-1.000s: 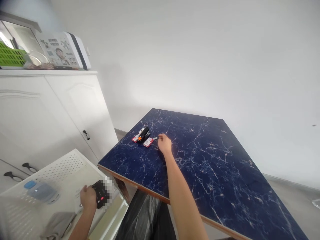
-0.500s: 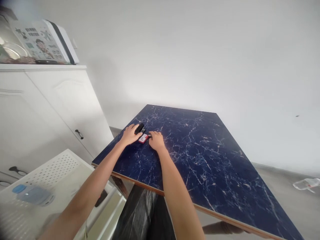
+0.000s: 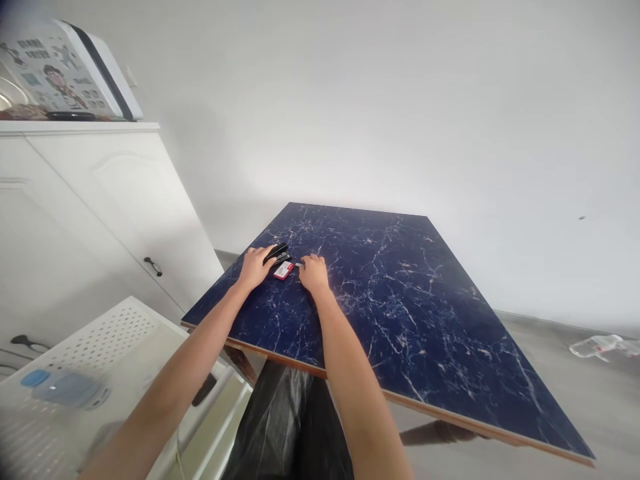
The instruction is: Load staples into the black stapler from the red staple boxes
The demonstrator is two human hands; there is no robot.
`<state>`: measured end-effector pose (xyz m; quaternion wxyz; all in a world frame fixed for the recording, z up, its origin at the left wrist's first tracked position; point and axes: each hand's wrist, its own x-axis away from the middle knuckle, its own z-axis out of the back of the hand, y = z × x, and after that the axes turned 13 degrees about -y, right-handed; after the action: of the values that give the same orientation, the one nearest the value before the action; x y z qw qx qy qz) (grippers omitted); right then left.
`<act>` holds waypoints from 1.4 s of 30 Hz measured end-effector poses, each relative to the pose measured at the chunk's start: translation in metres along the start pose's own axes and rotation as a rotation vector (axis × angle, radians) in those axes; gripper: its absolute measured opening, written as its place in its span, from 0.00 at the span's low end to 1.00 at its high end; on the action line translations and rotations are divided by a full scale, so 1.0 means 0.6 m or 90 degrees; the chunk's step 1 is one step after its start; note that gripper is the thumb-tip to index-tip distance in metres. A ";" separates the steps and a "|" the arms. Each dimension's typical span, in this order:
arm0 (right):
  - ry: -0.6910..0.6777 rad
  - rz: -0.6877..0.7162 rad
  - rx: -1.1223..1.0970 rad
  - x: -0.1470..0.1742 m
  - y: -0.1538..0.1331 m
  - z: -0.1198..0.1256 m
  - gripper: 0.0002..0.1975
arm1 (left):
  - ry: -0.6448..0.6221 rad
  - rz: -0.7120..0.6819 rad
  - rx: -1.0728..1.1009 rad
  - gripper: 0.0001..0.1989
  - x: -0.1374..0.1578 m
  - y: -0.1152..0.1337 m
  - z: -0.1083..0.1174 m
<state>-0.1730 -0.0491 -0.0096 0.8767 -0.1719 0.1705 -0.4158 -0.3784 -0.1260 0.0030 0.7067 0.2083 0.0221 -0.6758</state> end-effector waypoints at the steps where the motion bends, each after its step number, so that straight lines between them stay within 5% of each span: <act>1: 0.008 -0.002 -0.009 -0.001 0.002 0.001 0.16 | -0.008 -0.032 0.019 0.22 0.000 0.002 0.000; 7: -0.001 0.044 -0.099 -0.004 0.011 0.003 0.19 | -0.047 -0.155 0.088 0.22 -0.008 0.016 -0.012; 14: 0.032 -0.025 -0.077 0.000 0.007 0.011 0.20 | 0.007 -0.005 0.023 0.20 -0.007 0.017 -0.008; 18: -0.063 -0.018 -0.077 0.003 0.002 0.024 0.17 | 0.063 0.066 0.017 0.19 -0.001 0.013 0.004; 25: -0.038 -0.024 -0.066 0.007 -0.005 0.024 0.15 | 0.080 0.058 0.010 0.21 0.007 0.020 0.007; 32: -0.029 0.068 -0.044 -0.016 -0.028 0.001 0.17 | 0.043 0.066 0.061 0.19 0.002 0.012 0.010; 42: -0.062 -0.001 0.066 0.005 -0.029 0.008 0.20 | 0.100 0.056 0.079 0.16 0.006 0.010 0.006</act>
<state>-0.1807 -0.0613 0.0022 0.8911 -0.1467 0.1059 -0.4161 -0.3732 -0.1307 0.0069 0.7177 0.3047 0.0263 -0.6256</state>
